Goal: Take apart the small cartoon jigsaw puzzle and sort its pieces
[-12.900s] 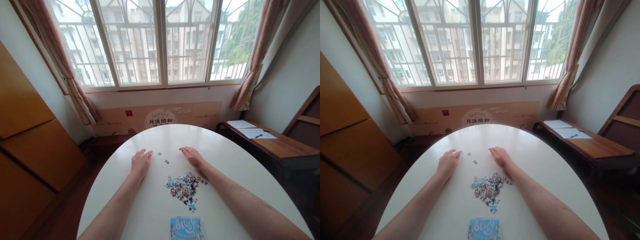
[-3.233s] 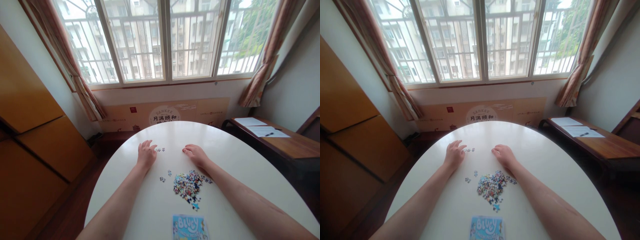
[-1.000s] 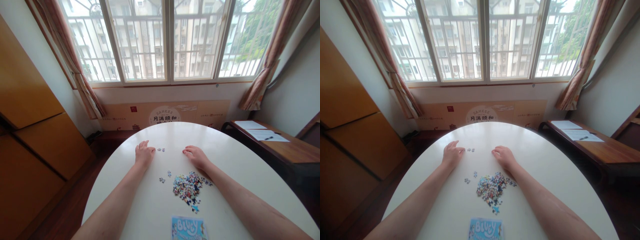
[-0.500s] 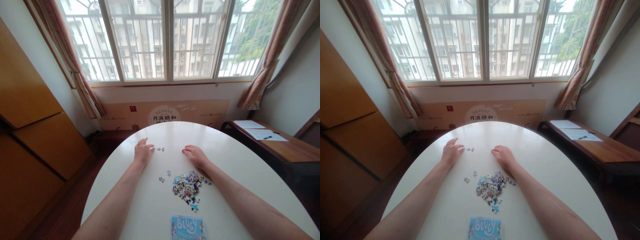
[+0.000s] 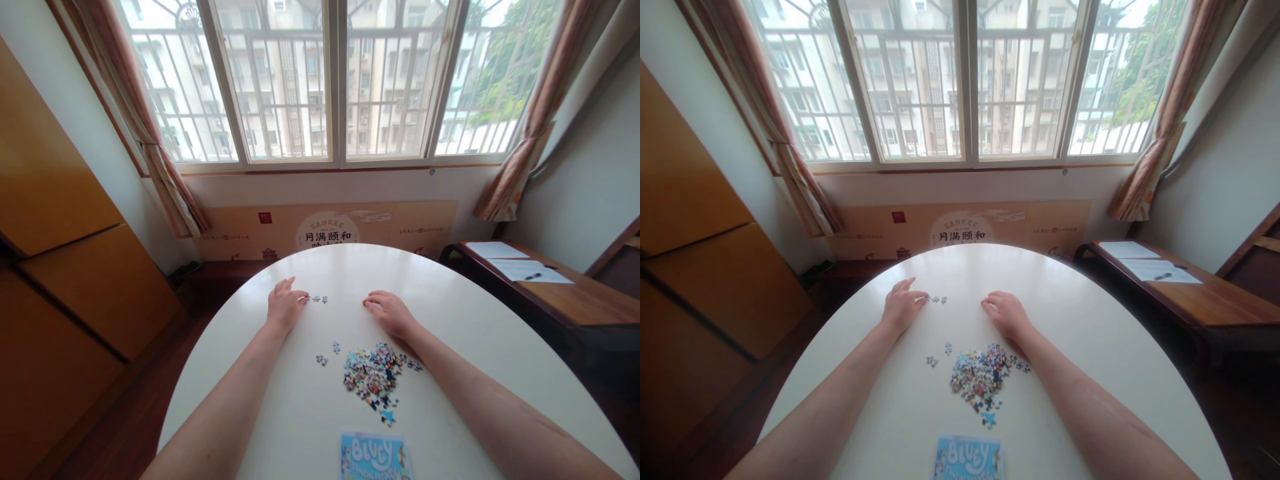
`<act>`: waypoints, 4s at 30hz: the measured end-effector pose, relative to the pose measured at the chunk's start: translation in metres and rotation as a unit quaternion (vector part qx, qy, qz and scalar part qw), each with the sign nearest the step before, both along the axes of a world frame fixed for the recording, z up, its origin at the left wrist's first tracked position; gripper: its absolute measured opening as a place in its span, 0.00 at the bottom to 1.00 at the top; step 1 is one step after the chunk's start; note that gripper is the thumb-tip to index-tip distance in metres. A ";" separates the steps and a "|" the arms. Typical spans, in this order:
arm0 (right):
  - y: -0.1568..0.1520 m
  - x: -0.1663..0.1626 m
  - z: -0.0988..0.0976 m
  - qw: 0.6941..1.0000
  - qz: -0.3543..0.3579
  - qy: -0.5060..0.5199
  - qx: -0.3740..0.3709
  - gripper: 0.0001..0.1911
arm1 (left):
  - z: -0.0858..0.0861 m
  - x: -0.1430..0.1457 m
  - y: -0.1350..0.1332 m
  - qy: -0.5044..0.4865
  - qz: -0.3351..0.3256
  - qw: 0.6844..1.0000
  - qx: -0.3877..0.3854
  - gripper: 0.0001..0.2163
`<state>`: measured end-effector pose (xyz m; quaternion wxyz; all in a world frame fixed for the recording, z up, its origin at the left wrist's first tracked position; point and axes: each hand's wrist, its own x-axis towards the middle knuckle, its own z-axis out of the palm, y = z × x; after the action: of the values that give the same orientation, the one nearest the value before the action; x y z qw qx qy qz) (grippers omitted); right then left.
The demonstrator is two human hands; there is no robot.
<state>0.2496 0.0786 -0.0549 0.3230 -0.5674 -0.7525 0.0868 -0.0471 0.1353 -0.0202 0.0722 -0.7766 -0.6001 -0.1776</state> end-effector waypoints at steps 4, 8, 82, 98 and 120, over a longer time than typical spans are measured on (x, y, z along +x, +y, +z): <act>-0.001 0.000 0.001 1.000 -0.001 -0.002 -0.003 0.16 | 0.000 -0.002 0.000 -0.005 -0.004 1.000 0.005 0.09; -0.002 0.000 0.001 1.000 -0.002 0.002 -0.002 0.16 | 0.002 -0.018 0.001 -0.031 0.033 0.999 0.027 0.10; -0.002 0.002 -0.001 1.000 -0.004 -0.005 0.001 0.14 | 0.034 -0.014 -0.024 0.037 -0.007 0.985 -0.166 0.09; -0.002 0.002 -0.002 1.000 -0.002 -0.008 0.006 0.15 | 0.008 -0.024 -0.011 0.009 -0.095 0.995 0.011 0.12; -0.003 0.004 -0.002 1.000 -0.004 -0.007 -0.005 0.15 | 0.000 -0.025 -0.005 -0.008 -0.103 0.993 0.053 0.13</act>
<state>0.2536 0.0758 -0.0573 0.3153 -0.5725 -0.7520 0.0852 -0.0724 0.1302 -0.0202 0.0894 -0.8281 -0.5070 -0.2220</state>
